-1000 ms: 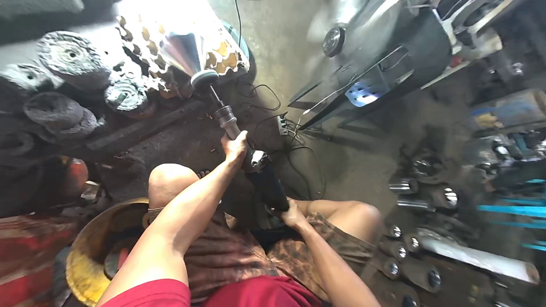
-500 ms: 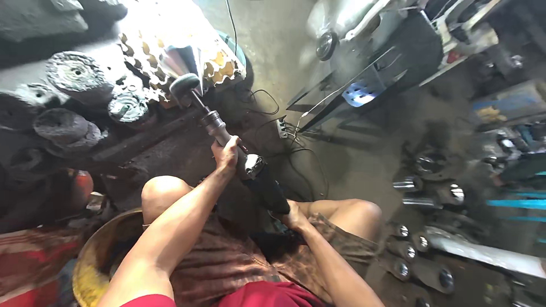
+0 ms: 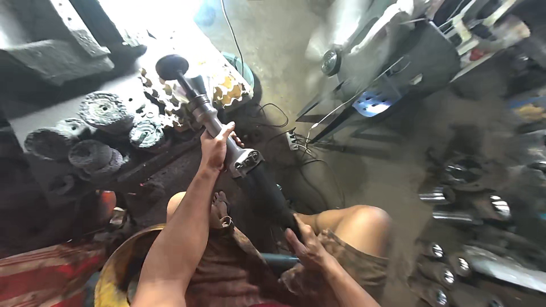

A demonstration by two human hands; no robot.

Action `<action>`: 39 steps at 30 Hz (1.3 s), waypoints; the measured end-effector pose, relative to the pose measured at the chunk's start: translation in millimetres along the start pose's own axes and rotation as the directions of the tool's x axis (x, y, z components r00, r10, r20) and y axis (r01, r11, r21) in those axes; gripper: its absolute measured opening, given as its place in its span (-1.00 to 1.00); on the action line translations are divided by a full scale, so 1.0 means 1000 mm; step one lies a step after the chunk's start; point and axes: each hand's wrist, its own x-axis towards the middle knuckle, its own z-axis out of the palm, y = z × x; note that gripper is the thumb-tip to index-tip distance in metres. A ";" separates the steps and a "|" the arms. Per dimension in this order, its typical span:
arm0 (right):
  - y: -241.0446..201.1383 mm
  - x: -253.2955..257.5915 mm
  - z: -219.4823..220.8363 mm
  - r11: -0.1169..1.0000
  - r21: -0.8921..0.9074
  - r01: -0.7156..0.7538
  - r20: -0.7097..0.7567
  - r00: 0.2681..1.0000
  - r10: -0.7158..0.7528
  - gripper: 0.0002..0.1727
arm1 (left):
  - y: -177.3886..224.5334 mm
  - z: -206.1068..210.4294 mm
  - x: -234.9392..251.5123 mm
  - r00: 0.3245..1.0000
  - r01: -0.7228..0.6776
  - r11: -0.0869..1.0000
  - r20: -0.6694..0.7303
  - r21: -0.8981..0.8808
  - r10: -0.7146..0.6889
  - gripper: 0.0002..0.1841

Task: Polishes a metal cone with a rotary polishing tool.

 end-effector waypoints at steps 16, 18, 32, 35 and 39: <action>-0.040 0.012 -0.012 0.988 0.061 -0.141 -0.141 0.979 0.148 -0.31 | -0.015 0.038 0.052 0.997 0.060 0.992 0.045 0.107 -0.065 -0.65; -0.040 0.013 -0.013 0.986 0.067 -0.154 -0.156 0.974 0.163 -0.31 | -0.016 0.040 0.054 0.997 0.066 0.986 0.037 0.152 -0.072 -0.66; -0.030 0.015 -0.013 0.975 0.129 -0.181 -0.119 0.973 0.196 -0.36 | -0.017 0.036 0.049 0.996 0.087 0.983 -0.012 0.161 -0.087 -0.71; -0.030 0.016 -0.013 0.971 0.160 -0.180 -0.091 0.976 0.196 -0.37 | -0.014 0.032 0.045 0.998 0.067 0.991 -0.015 0.119 -0.066 -0.73; -0.027 0.016 -0.011 0.977 0.149 -0.150 -0.072 0.984 0.162 -0.38 | -0.012 0.026 0.041 0.999 0.031 0.999 -0.008 0.035 -0.031 -0.82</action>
